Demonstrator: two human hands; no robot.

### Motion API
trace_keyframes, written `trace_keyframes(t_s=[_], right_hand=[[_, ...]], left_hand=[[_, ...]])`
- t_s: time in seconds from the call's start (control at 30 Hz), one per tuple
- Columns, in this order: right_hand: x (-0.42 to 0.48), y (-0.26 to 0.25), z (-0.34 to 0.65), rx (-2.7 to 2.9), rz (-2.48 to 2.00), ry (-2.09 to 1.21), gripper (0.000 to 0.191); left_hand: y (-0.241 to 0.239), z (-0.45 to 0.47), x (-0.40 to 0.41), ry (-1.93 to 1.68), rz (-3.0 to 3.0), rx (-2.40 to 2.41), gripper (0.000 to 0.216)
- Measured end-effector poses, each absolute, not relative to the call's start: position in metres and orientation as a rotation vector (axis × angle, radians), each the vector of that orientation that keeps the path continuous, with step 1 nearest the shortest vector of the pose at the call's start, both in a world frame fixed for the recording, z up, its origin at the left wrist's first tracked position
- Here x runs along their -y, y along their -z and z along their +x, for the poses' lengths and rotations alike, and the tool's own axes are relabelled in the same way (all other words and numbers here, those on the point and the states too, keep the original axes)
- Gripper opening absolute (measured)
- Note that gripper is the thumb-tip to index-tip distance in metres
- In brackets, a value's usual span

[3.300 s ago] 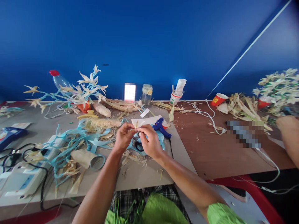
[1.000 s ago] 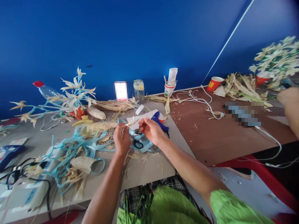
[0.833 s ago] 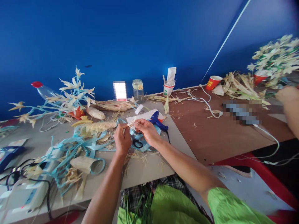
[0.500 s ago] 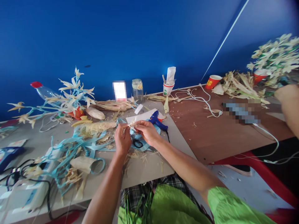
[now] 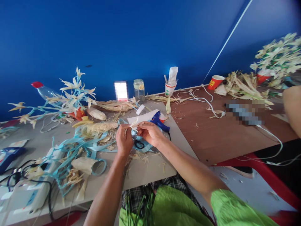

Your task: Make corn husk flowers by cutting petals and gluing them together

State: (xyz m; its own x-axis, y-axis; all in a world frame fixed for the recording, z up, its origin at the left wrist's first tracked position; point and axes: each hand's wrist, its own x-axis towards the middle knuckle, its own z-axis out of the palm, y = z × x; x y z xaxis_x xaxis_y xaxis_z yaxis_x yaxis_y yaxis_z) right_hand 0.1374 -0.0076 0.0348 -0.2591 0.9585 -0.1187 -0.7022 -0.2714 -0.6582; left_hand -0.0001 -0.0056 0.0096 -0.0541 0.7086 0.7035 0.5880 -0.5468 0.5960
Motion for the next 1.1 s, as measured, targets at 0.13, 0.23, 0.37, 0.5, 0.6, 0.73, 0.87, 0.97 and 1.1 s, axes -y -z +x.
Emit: trace_keyframes(t_s=[0.13, 0.23, 0.37, 0.5, 0.6, 0.73, 0.87, 0.97, 1.1], right_hand=[[0.010, -0.037, 0.137, 0.521, -0.554, -1.862, 0.009], [0.010, -0.037, 0.137, 0.525, -0.549, -1.886, 0.007], [0.009, -0.035, 0.140, 0.560, -0.539, -1.876, 0.011], [0.007, -0.034, 0.143, 0.563, -0.559, -1.858, 0.011], [0.008, -0.037, 0.145, 0.571, -0.565, -1.882, 0.012], [0.009, -0.037, 0.145, 0.585, -0.551, -1.906, 0.023], [0.007, -0.033, 0.146, 0.635, -0.558, -1.872, 0.024], [0.005, -0.031, 0.147, 0.657, -0.587, -1.791, 0.019], [0.002, -0.030, 0.149, 0.653, -0.606, -1.708, 0.013]], left_hand=[[-0.009, 0.000, 0.006, -1.679, 2.053, -1.478, 0.008], [-0.007, -0.001, 0.005, -1.688, 2.040, -1.467, 0.008], [-0.003, -0.004, 0.003, -1.722, 1.969, -1.499, 0.005], [0.000, -0.008, -0.001, -1.747, 1.875, -1.531, 0.003], [0.001, -0.008, -0.002, -1.750, 1.780, -1.510, 0.005], [0.000, -0.006, -0.004, -1.720, 1.577, -1.470, 0.008], [-0.001, -0.005, -0.006, -1.741, 1.369, -1.375, 0.015], [-0.005, -0.006, -0.007, -1.780, 1.254, -1.288, 0.017], [-0.009, -0.008, -0.010, -1.873, 1.143, -1.233, 0.019]])
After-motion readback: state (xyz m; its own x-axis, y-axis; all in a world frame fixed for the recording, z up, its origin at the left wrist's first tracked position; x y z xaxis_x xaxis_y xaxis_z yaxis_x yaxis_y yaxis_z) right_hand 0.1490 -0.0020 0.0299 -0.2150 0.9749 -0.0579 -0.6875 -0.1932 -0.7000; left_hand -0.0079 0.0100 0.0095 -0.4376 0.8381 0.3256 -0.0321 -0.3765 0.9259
